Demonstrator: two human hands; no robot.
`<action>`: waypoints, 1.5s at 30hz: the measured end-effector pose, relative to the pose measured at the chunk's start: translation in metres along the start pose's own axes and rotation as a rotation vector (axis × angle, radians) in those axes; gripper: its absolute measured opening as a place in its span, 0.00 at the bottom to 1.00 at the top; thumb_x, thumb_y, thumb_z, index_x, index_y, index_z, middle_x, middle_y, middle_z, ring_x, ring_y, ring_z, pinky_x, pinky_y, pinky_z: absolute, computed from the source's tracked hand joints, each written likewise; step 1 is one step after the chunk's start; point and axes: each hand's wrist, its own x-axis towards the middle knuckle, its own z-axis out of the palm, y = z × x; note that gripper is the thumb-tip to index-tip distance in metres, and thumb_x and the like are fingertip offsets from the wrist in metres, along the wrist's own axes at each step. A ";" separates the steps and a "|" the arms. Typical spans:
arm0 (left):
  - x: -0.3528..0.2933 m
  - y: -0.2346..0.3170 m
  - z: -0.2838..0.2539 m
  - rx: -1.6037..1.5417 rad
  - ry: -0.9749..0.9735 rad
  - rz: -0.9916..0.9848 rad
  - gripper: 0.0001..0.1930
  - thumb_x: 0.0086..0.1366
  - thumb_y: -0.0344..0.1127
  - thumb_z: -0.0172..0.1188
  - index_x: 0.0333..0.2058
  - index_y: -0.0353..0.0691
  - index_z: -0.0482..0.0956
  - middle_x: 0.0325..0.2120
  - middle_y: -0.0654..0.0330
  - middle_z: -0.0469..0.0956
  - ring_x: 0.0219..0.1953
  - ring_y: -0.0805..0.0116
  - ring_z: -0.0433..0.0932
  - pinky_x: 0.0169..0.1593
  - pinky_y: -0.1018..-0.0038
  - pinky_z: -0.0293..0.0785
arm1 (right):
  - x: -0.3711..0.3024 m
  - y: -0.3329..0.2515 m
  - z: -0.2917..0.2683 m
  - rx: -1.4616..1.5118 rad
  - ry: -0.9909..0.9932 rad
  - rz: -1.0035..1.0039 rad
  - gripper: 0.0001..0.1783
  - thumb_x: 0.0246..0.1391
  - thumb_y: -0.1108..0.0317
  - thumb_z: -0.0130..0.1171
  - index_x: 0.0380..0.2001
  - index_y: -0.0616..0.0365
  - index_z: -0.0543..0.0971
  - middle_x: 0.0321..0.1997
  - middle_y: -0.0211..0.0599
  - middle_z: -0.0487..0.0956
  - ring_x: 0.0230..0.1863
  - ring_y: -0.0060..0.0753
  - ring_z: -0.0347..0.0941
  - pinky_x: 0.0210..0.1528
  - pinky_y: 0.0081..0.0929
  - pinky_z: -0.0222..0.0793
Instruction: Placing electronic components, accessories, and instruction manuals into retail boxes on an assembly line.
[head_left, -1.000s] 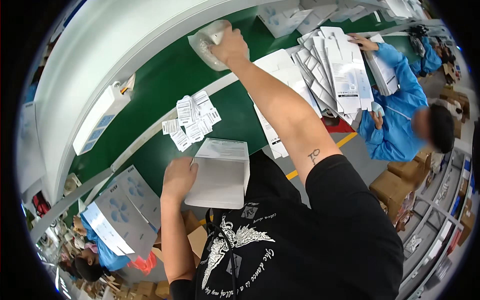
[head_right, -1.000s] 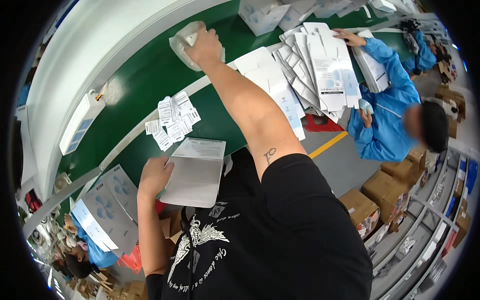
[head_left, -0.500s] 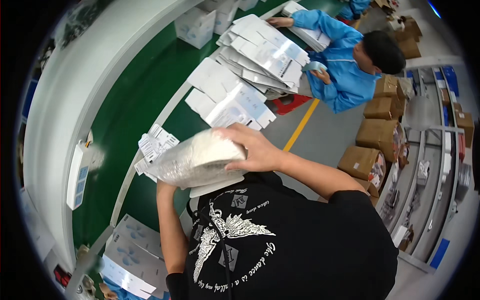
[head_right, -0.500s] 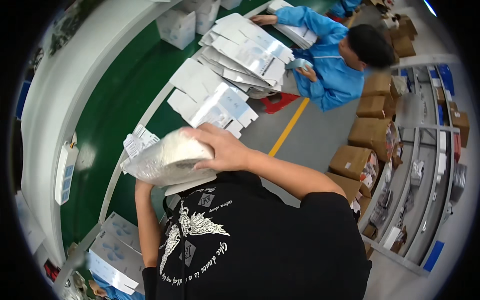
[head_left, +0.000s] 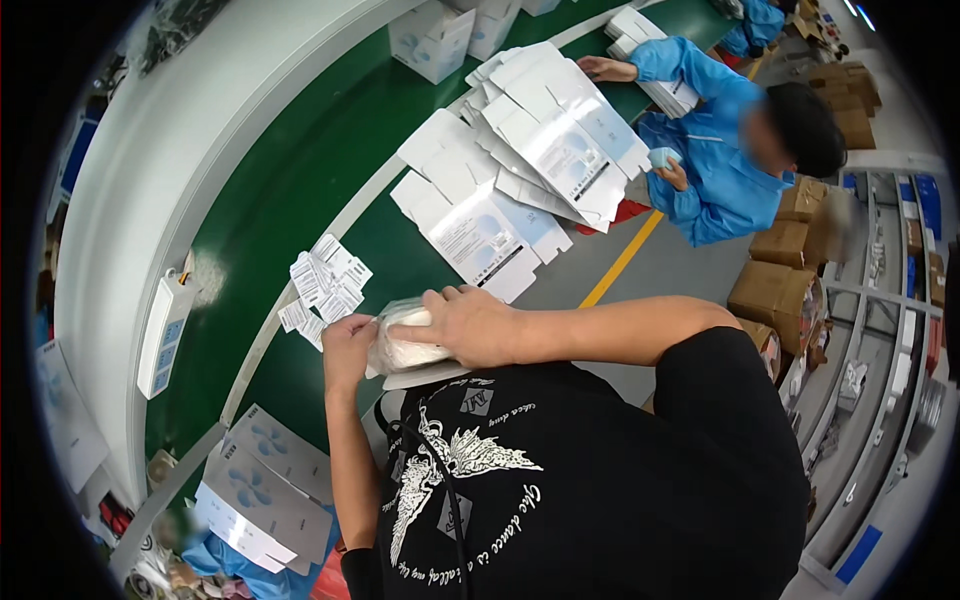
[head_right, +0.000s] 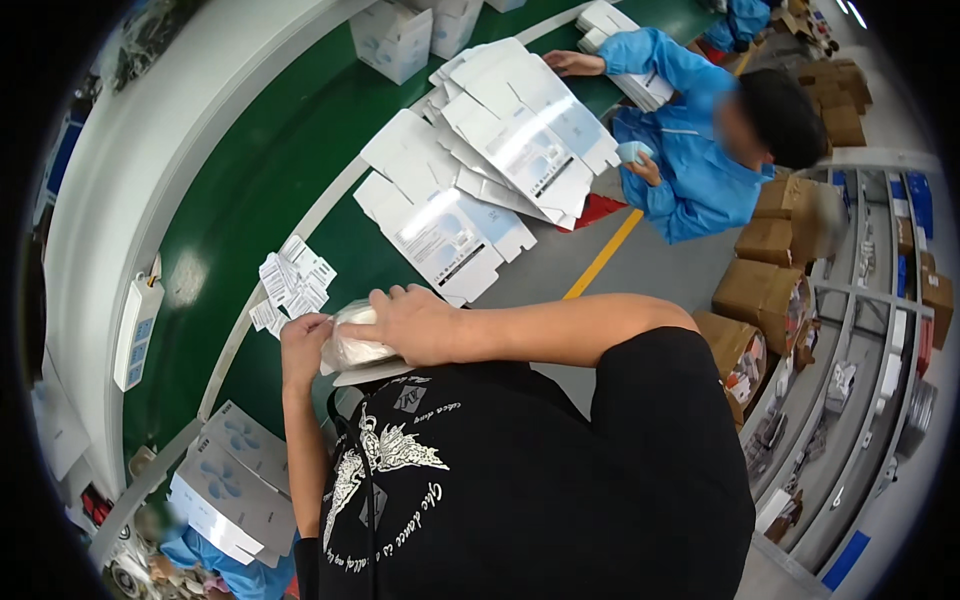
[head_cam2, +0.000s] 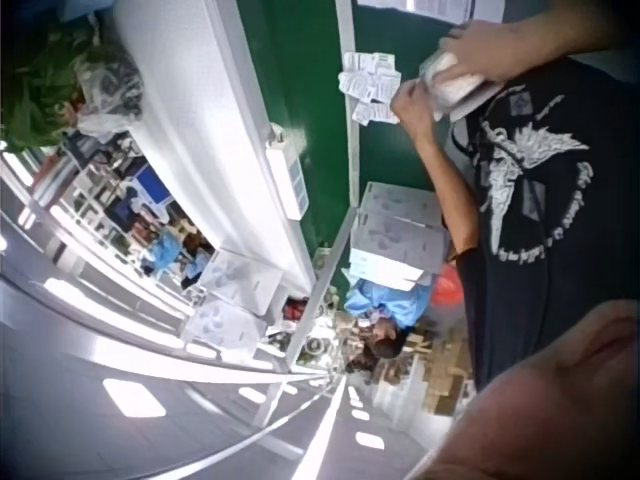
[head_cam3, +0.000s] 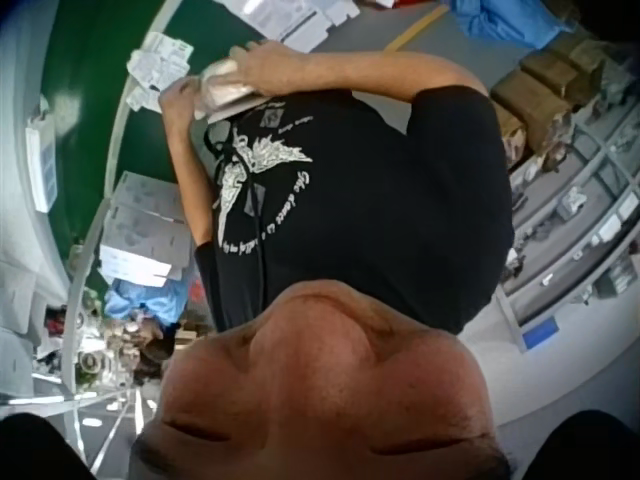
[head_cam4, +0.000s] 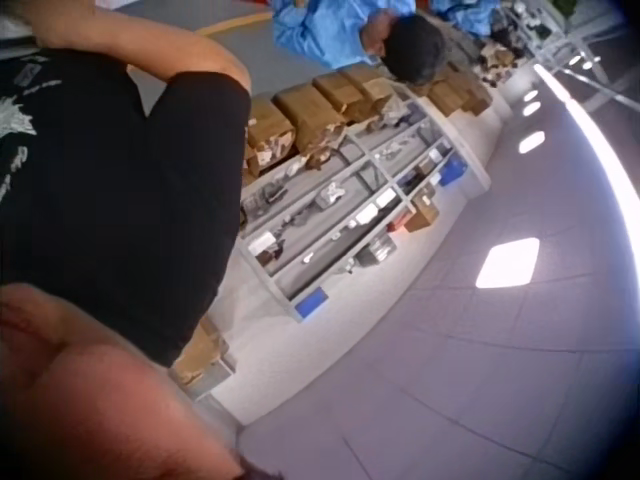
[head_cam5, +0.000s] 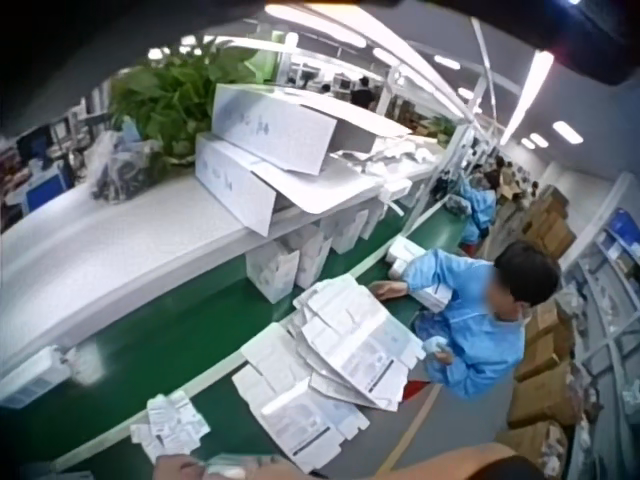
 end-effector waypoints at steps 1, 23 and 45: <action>-0.002 -0.004 0.008 -0.114 0.027 -0.031 0.10 0.65 0.30 0.65 0.38 0.29 0.89 0.27 0.56 0.87 0.29 0.71 0.82 0.37 0.71 0.77 | -0.004 0.000 -0.008 0.031 -0.082 0.005 0.43 0.57 0.66 0.64 0.75 0.25 0.67 0.81 0.59 0.55 0.68 0.72 0.69 0.70 0.63 0.65; -0.040 -0.009 0.041 -0.346 0.313 -0.192 0.20 0.75 0.43 0.64 0.54 0.30 0.82 0.32 0.59 0.86 0.31 0.71 0.82 0.39 0.72 0.79 | 0.171 0.126 -0.118 0.048 0.543 0.170 0.43 0.56 0.61 0.70 0.72 0.49 0.64 0.70 0.60 0.64 0.58 0.74 0.74 0.56 0.54 0.81; -0.139 -0.288 0.102 0.321 0.036 -0.014 0.18 0.69 0.41 0.67 0.51 0.35 0.83 0.39 0.46 0.87 0.42 0.47 0.87 0.48 0.62 0.82 | -0.048 0.297 0.064 -0.194 0.640 0.826 0.58 0.40 0.53 0.80 0.76 0.40 0.66 0.85 0.47 0.52 0.85 0.59 0.45 0.76 0.78 0.47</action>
